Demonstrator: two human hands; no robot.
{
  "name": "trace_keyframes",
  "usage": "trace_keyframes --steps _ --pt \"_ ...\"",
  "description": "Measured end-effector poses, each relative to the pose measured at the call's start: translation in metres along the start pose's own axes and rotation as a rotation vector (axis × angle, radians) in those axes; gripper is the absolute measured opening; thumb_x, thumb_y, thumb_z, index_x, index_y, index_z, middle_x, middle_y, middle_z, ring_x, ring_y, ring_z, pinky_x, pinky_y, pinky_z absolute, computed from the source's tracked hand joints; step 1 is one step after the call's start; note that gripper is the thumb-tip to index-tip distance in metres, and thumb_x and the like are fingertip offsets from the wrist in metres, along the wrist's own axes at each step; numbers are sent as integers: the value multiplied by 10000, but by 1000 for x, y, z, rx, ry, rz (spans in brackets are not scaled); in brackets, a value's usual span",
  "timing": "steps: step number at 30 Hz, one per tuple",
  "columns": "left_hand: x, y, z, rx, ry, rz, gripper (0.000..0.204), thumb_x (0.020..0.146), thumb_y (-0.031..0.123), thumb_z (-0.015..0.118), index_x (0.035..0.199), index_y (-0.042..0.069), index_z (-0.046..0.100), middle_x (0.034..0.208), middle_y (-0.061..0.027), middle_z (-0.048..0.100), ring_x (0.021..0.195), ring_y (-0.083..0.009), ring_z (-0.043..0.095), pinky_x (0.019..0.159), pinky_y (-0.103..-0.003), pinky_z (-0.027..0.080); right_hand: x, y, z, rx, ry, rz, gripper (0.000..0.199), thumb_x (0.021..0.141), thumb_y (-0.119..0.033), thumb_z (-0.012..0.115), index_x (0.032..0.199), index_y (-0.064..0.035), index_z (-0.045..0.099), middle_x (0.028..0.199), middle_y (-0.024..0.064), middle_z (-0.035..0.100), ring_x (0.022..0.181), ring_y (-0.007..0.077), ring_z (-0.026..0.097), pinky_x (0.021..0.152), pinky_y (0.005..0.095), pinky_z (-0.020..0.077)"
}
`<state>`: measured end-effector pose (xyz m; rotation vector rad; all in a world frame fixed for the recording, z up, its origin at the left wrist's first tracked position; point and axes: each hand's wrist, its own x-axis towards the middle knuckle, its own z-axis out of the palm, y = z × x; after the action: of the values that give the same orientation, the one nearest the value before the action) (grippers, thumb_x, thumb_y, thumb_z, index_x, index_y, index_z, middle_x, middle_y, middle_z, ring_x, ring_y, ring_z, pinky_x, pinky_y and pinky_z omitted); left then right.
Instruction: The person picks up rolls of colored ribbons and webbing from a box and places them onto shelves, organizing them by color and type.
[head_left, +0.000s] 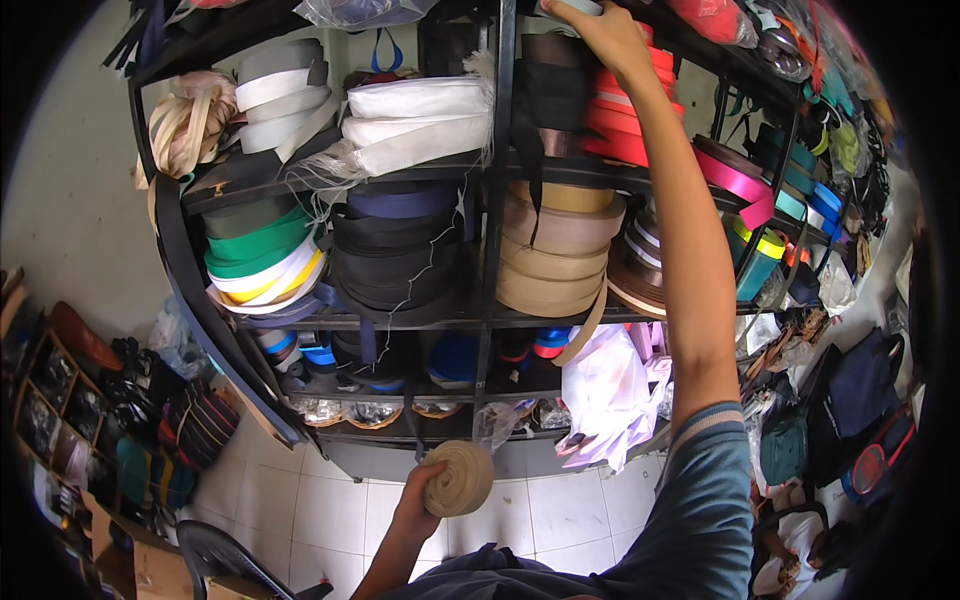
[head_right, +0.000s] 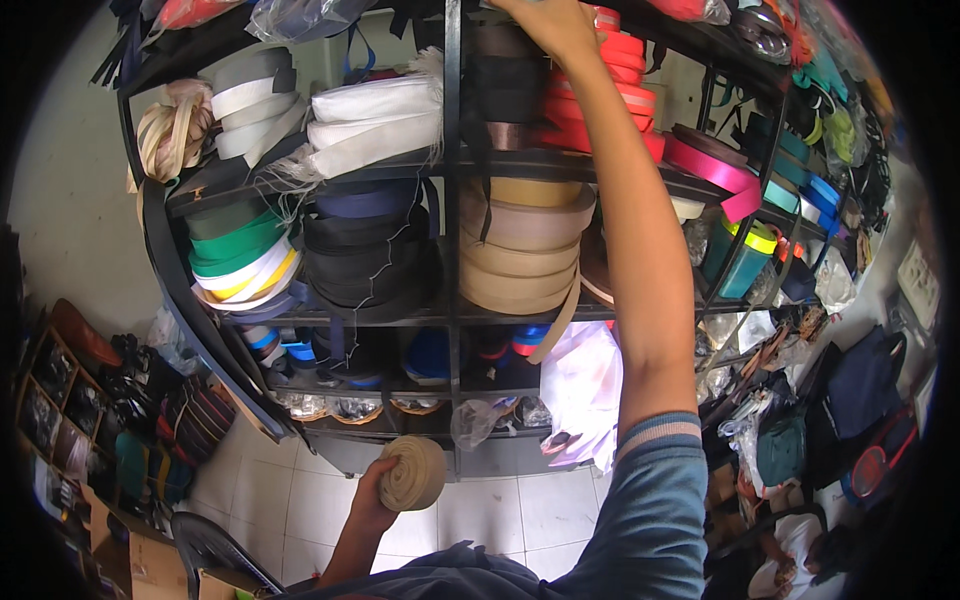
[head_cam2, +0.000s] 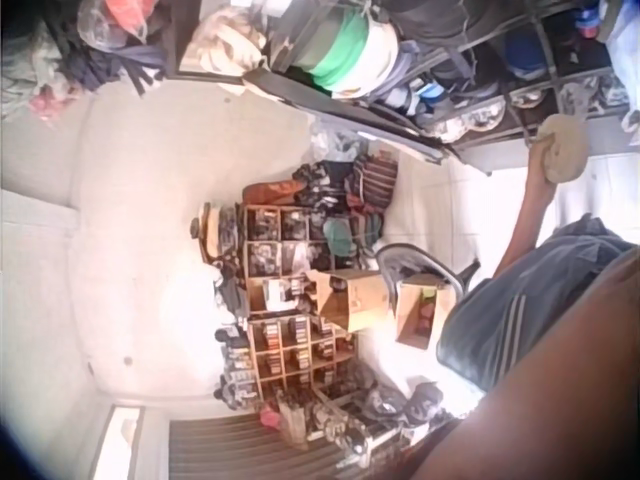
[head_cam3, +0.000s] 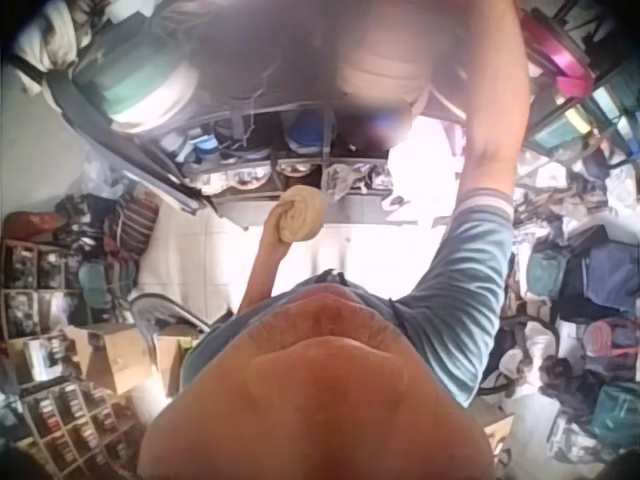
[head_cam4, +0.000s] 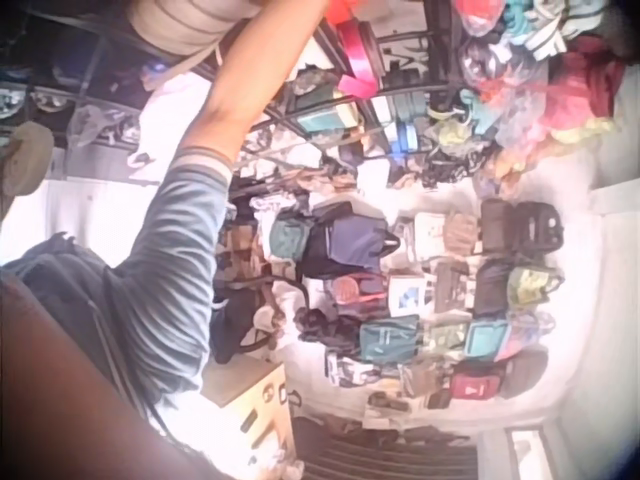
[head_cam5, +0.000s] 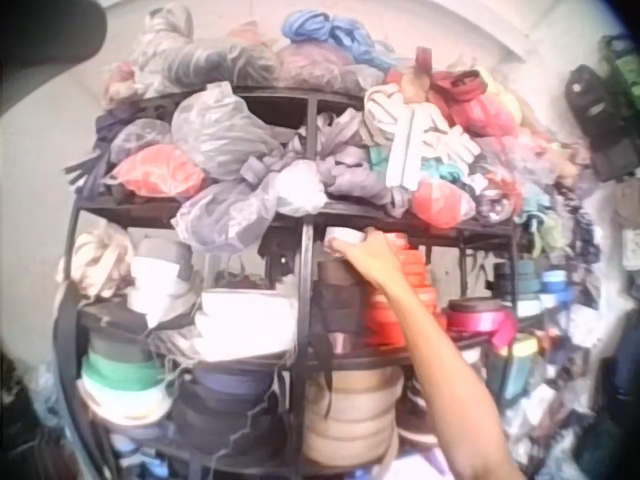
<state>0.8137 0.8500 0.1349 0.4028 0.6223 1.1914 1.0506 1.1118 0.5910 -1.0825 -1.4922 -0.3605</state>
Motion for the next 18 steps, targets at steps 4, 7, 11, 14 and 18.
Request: trace_keyframes --steps 4,7,11,14,18 --pt "1 -1 0 5 7 1 377 873 198 537 1178 -22 520 1080 -123 627 973 -205 638 853 -330 524 -19 -4 2 100 -85 -61 780 689 -502 706 1186 59 490 1045 243 630 994 350 616 854 405 475" --pt "3 -3 -4 40 0 2 414 885 223 515 1226 -11 485 1120 -143 620 1006 -235 632 885 -364 517 -19 -3 9 64 -33 -51 807 699 -511 705 1221 58 469 1084 250 615 1034 359 599 880 407 465" --pt "7 -6 -2 55 -23 -28 420 881 224 517 1226 -14 484 1120 -148 618 1006 -238 631 885 -371 519 -11 18 24 -23 91 -47 894 700 -537 702 1303 58 419 1177 277 568 1116 370 557 937 403 441" --pt "10 -6 -1 55 -19 -36 429 877 227 521 1228 -17 483 1119 -150 619 1004 -240 632 887 -374 519 -12 17 24 -33 65 -6 947 701 -545 699 1354 55 366 1216 291 541 1149 377 534 970 414 421" --pt "7 -6 1 65 -20 -27 439 870 225 531 1232 -17 481 1126 -149 615 1014 -245 627 895 -378 513 -16 5 20 -26 77 -32 894 729 -521 686 1346 44 371 1247 293 515 1185 385 500 992 425 397"
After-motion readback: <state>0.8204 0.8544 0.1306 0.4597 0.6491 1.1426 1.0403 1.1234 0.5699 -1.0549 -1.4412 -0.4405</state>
